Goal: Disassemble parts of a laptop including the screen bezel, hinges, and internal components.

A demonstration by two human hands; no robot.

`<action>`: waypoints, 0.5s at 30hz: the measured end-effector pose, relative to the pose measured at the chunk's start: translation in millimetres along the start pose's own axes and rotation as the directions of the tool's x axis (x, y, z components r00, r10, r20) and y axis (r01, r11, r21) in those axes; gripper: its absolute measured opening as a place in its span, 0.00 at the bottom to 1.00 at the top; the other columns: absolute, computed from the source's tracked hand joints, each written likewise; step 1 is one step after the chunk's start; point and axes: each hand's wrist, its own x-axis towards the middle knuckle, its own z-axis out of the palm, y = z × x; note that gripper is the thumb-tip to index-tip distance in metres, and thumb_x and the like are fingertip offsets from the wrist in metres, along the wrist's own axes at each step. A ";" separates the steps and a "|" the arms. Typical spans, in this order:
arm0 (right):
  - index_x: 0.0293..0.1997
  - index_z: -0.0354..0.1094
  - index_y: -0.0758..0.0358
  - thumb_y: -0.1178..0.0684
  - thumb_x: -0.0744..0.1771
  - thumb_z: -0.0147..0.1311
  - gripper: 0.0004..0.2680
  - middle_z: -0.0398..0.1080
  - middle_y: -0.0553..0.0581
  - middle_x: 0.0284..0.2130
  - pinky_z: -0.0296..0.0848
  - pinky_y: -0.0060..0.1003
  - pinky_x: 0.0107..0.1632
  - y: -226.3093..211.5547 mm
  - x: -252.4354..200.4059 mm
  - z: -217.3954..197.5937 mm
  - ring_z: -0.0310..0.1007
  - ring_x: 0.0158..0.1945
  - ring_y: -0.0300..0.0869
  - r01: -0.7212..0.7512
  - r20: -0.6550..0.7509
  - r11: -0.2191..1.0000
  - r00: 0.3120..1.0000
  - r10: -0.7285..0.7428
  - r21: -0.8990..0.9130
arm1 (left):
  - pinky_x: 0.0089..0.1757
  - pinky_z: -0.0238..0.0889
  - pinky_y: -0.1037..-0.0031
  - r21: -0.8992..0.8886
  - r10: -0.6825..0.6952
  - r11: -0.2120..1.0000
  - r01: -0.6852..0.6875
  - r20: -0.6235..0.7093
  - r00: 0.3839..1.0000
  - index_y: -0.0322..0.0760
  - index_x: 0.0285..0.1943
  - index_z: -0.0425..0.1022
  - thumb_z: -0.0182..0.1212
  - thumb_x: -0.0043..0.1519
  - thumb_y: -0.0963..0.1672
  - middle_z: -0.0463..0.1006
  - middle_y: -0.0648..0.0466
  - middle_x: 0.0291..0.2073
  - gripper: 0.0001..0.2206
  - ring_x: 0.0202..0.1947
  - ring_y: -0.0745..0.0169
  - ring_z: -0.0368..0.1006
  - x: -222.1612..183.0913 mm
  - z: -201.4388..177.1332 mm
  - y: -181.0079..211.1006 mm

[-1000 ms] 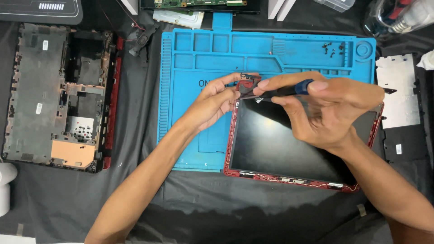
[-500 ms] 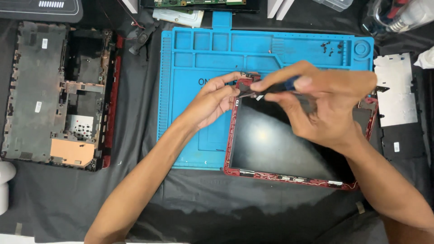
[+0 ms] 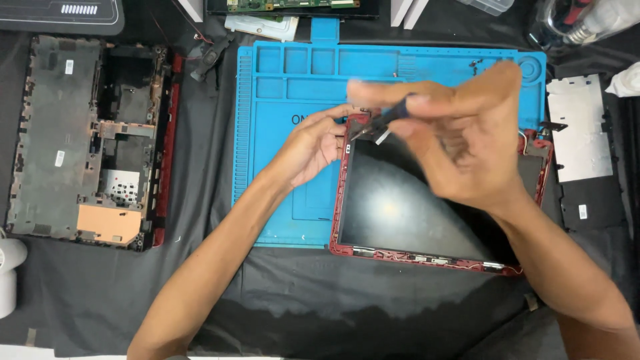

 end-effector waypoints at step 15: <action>0.53 0.57 0.62 0.69 0.65 0.63 0.17 0.67 0.68 0.48 0.79 0.43 0.56 8.6 1.3 -7.3 0.75 0.53 0.53 0.119 -0.067 0.980 0.989 -0.131 -0.159 | 0.53 0.72 0.66 -0.034 -0.022 0.999 0.023 0.021 1.000 0.23 0.71 0.60 0.47 0.68 0.36 0.76 0.39 0.57 0.21 0.51 0.56 0.78 0.3 5.3 4.1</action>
